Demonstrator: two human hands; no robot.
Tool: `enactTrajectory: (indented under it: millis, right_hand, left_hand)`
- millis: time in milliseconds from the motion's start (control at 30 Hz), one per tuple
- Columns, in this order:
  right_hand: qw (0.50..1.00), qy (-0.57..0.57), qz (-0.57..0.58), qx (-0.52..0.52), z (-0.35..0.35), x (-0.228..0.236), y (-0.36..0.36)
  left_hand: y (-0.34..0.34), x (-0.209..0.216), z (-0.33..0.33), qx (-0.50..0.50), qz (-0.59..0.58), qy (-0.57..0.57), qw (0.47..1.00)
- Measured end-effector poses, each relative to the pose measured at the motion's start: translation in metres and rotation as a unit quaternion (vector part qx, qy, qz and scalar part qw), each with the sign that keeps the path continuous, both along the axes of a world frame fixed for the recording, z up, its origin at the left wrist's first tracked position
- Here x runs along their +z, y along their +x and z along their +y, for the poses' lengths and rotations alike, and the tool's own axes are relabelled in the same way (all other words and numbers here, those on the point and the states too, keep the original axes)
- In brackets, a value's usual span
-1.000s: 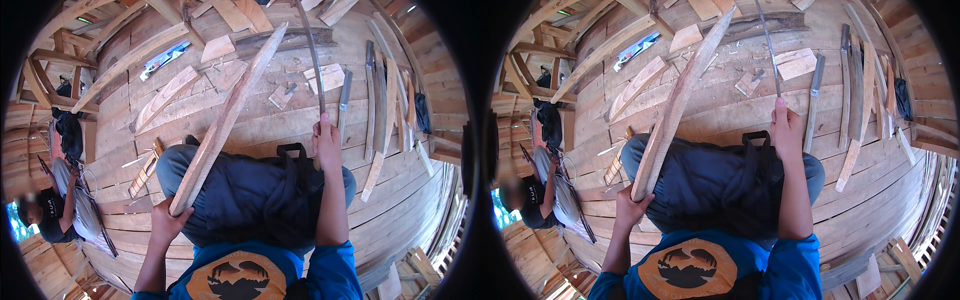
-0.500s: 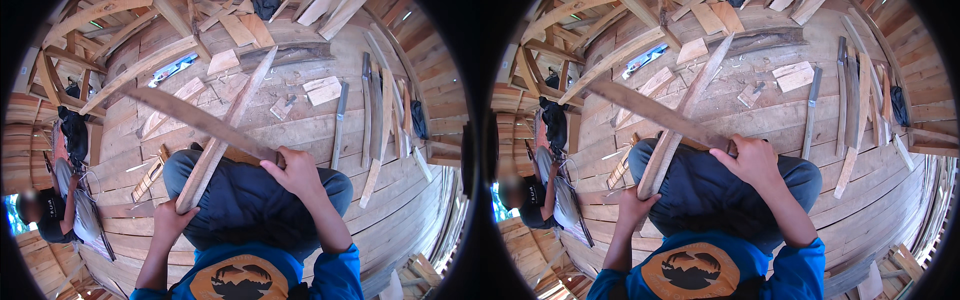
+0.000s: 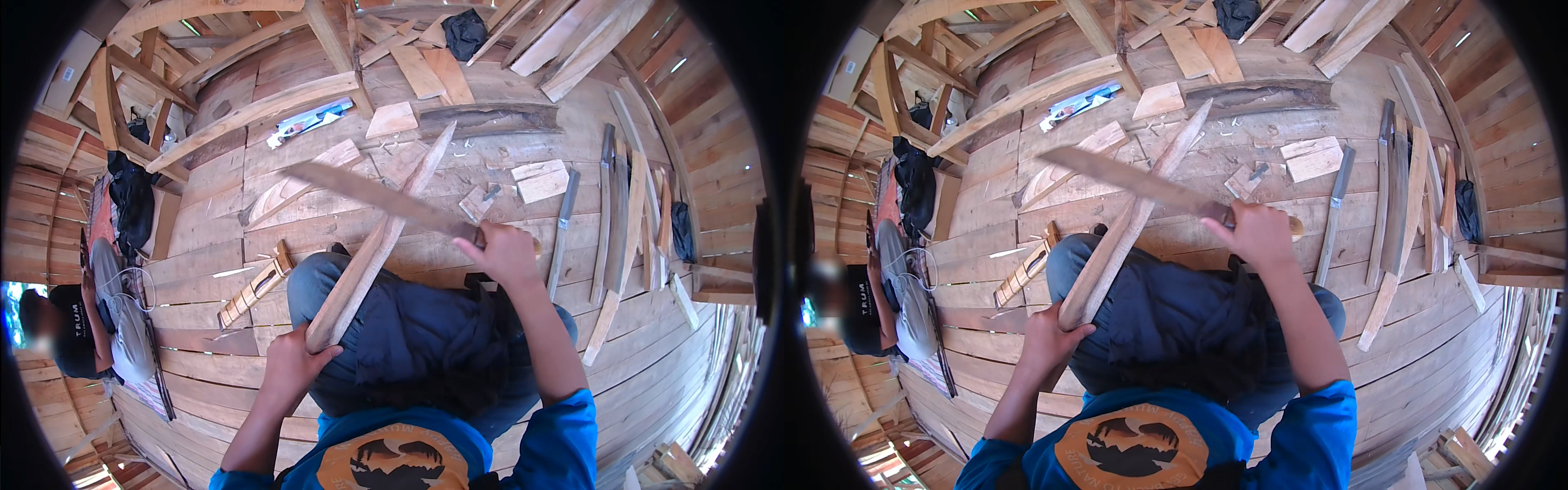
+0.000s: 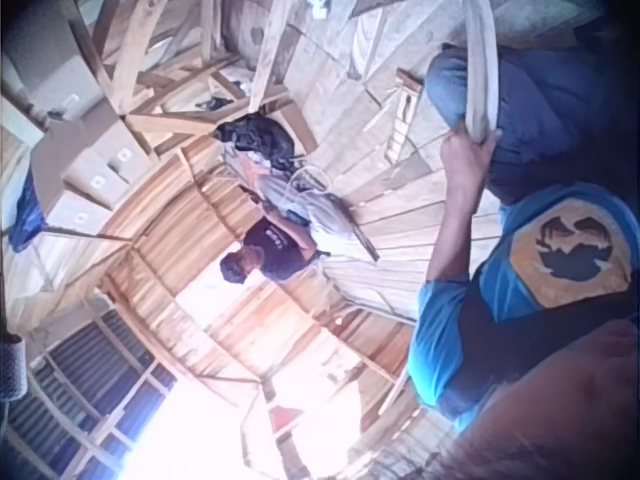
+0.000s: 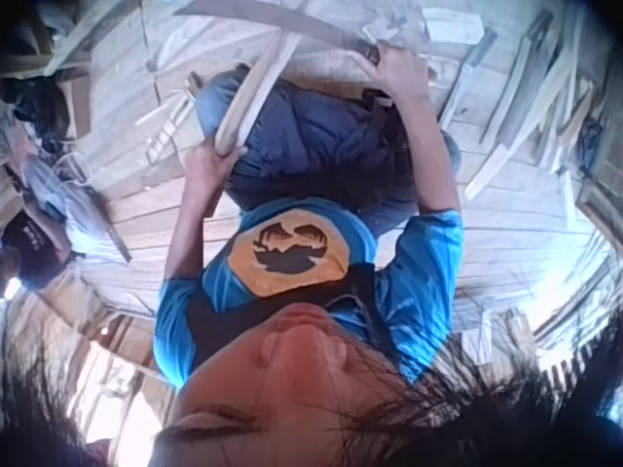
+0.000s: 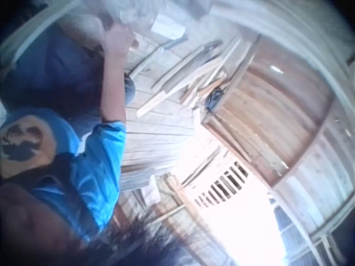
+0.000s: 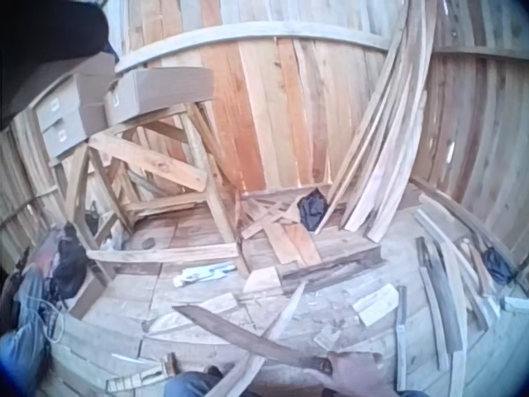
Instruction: The person shapes a piece of wood by scraping it with a large blade and then uses a small saw to cut a notch into it.
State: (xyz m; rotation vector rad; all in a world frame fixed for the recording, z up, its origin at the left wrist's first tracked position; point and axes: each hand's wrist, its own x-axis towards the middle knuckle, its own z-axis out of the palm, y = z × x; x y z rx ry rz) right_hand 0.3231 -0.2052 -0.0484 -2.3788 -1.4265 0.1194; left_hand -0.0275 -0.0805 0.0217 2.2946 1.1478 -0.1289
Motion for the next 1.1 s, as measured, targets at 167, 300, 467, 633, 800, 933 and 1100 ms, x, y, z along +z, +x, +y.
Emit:
enactTrajectory:
  millis: [167,300,467,633,800,933,1100]
  right_hand:
    - [0.970,-0.027,0.044,-0.239,-0.037,0.005,0.081]
    - [0.955,0.053,0.156,-0.248,-0.055,0.012,0.057]
    - [0.918,0.086,0.366,-0.125,-0.022,0.028,-0.018]
    - [0.847,0.038,0.531,-0.005,-0.016,0.029,-0.048]
    - [0.741,0.029,0.666,-0.085,-0.037,0.036,-0.022]
    - [0.651,0.077,0.741,-0.148,-0.044,0.039,-0.015]
    - [0.499,0.108,0.847,-0.150,-0.059,0.041,-0.022]
  left_hand:
    - [0.006,-0.005,-0.002,-0.005,0.013,0.019,1.000]
    - [0.020,0.003,-0.003,-0.036,0.056,0.044,0.997]
    - [0.025,0.002,-0.009,-0.051,0.079,0.063,0.994]
    - [0.021,0.006,-0.019,-0.055,0.069,0.082,0.993]
    - [0.017,0.003,-0.021,-0.058,0.035,0.094,0.993]
    - [0.019,0.010,-0.023,-0.044,0.045,0.068,0.996]
    - [0.005,0.019,-0.026,-0.052,0.030,0.088,0.994]
